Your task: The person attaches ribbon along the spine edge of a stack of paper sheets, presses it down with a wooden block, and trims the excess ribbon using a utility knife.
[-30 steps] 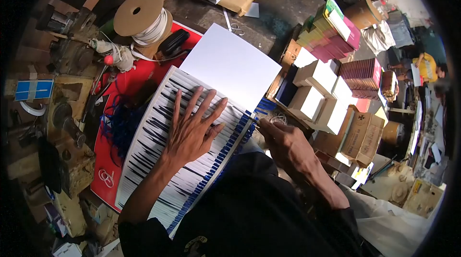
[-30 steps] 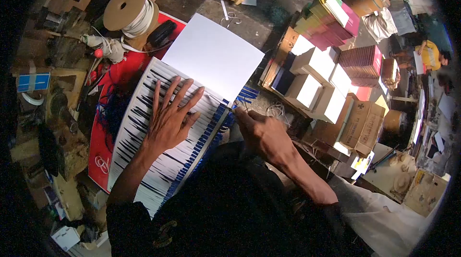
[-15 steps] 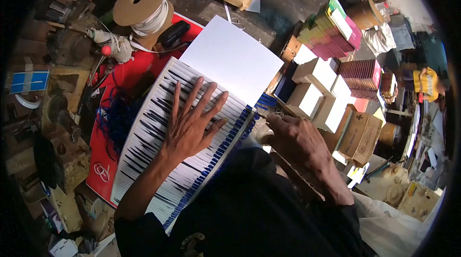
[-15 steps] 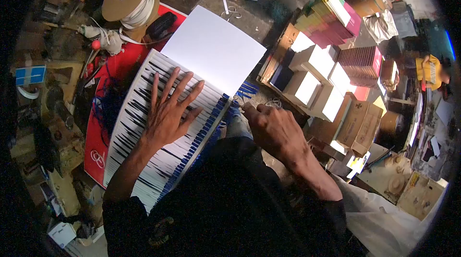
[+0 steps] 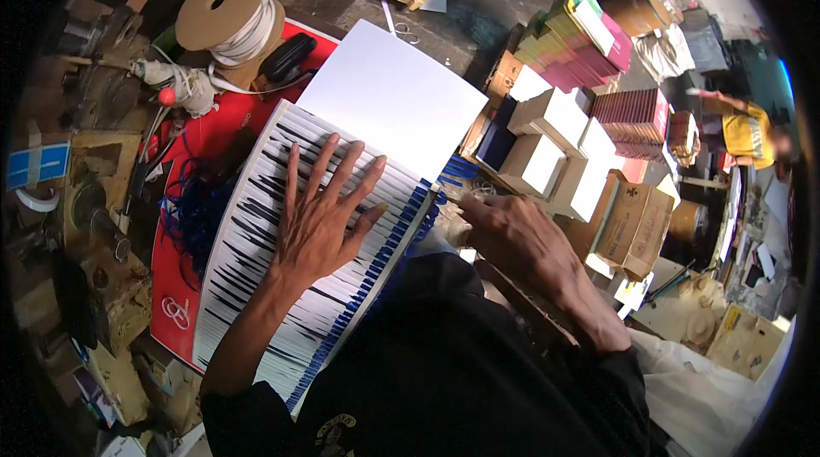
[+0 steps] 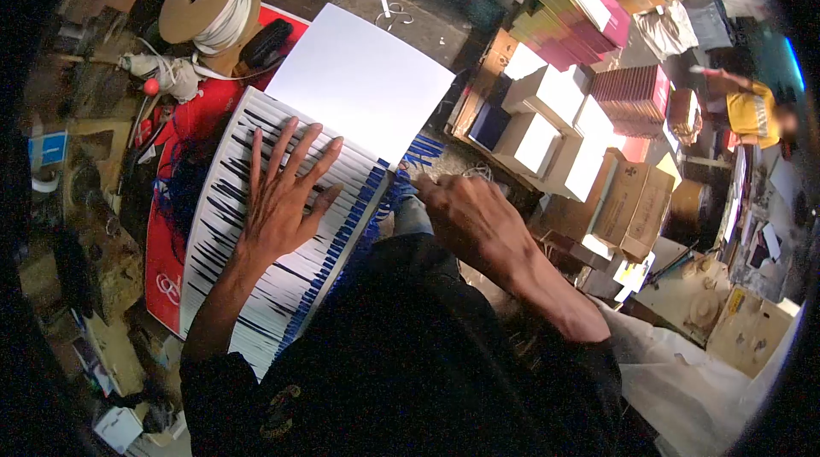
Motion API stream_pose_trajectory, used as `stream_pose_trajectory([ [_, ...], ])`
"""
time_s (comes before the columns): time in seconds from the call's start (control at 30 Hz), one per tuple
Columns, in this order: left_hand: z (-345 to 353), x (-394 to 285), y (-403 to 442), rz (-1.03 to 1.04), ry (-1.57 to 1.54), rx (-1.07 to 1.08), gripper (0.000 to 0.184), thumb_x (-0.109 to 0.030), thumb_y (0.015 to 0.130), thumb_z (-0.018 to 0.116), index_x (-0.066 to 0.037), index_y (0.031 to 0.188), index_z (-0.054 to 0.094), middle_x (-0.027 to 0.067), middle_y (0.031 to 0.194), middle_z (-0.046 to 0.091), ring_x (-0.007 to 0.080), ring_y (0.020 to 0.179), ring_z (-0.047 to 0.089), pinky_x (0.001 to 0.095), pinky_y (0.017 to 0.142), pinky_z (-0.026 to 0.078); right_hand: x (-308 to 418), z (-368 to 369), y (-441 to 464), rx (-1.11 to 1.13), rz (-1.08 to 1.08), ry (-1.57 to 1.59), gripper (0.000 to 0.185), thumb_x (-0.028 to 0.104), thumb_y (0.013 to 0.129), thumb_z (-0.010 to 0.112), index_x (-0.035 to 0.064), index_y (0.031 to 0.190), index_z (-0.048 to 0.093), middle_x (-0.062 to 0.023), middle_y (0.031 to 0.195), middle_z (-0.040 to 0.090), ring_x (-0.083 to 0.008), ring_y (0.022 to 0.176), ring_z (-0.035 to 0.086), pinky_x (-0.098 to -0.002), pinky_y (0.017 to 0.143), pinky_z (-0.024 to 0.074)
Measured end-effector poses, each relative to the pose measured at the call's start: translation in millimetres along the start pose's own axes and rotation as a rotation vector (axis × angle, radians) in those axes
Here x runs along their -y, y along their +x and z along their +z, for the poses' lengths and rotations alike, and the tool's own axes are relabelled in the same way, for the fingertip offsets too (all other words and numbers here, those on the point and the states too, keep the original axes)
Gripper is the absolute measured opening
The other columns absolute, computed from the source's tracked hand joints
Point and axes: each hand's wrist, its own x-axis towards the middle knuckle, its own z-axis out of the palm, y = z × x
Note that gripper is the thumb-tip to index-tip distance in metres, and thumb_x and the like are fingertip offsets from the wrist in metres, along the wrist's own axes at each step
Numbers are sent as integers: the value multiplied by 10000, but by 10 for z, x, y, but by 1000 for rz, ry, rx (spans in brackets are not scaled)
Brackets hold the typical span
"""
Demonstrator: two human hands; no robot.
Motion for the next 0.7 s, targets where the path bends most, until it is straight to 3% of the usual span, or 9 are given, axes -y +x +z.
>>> stream_pose_trajectory([
  [0.13, -27, -11, 17, -6, 11, 6, 651, -544, 1060, 510, -275, 1643, 402, 103, 1746, 257, 358, 1638, 109, 694, 1287, 20, -147, 198, -70, 121, -35, -175, 106, 36, 1011, 583, 14, 1049, 679, -177, 796, 713, -306, 685, 741, -430, 542, 582],
  [0.2, 7, -7, -13, 4, 15, -30, 659, -549, 1064, 503, -241, 1639, 410, 115, 1714, 312, 361, 1620, 163, 688, 1289, 51, -157, 53, -319, 29, 97, 38, 109, 50, 1019, 593, 26, 1056, 693, -178, 828, 731, -298, 694, 750, -435, 559, 594],
  [0.23, 13, -1, -37, 29, 4, -36, 669, -549, 1063, 505, -213, 1634, 414, 121, 1687, 347, 361, 1604, 199, 682, 1289, 66, -157, -82, -407, 18, 81, 65, 176, 56, 1019, 601, 49, 1176, 678, -177, 850, 735, -294, 697, 748, -440, 561, 601],
  [0.27, 12, 8, -56, 58, -4, -42, 680, -550, 1063, 507, -185, 1630, 418, 128, 1660, 382, 360, 1587, 236, 677, 1289, 82, -128, -74, -421, 21, 75, 69, 176, 56, 1019, 601, 49, 1176, 678, -177, 850, 735, -294, 697, 748, -440, 561, 601],
  [0.33, 2, -2, -66, 87, 24, -50, 698, -543, 1058, 523, -146, 1623, 419, 129, 1605, 439, 342, 1557, 288, 668, 1287, 107, -95, -35, -439, -301, -100, 87, 270, 53, 1021, 595, 71, 1289, 629, -174, 924, 743, -303, 695, 741, -436, 567, 616],
  [0.37, -3, -2, -72, 89, 26, -35, 699, -536, 1057, 530, -147, 1626, 414, 124, 1612, 437, 330, 1566, 281, 663, 1285, 108, -181, 120, -407, -255, -130, 70, 440, 31, 1014, 590, 72, 1450, 540, -196, 990, 735, -324, 683, 723, -433, 576, 622],
  [0.47, -22, -22, -77, 82, 27, -18, 696, -521, 1055, 541, -149, 1630, 412, 115, 1633, 426, 311, 1586, 260, 656, 1277, 113, -172, 346, -258, -241, -203, 73, 597, 14, 1002, 594, 76, 1574, 433, -214, 1036, 713, -331, 673, 710, -435, 549, 604],
  [0.5, -27, -30, -88, 69, 19, -13, 692, -514, 1055, 545, -151, 1630, 414, 111, 1648, 417, 304, 1597, 247, 653, 1271, 117, -197, 407, -206, -294, -284, 89, 710, 3, 1006, 573, 91, 1656, 302, -230, 1025, 696, -321, 639, 690, -441, 496, 564],
  [0.7, -33, -80, -101, 28, -5, 12, 694, -496, 1054, 545, -160, 1643, 399, 93, 1707, 343, 306, 1624, 196, 666, 1251, 89, -100, 332, -107, -163, -230, 70, 661, -5, 985, 553, 58, 1617, 372, -237, 1039, 694, -315, 618, 666, -446, 502, 537],
])
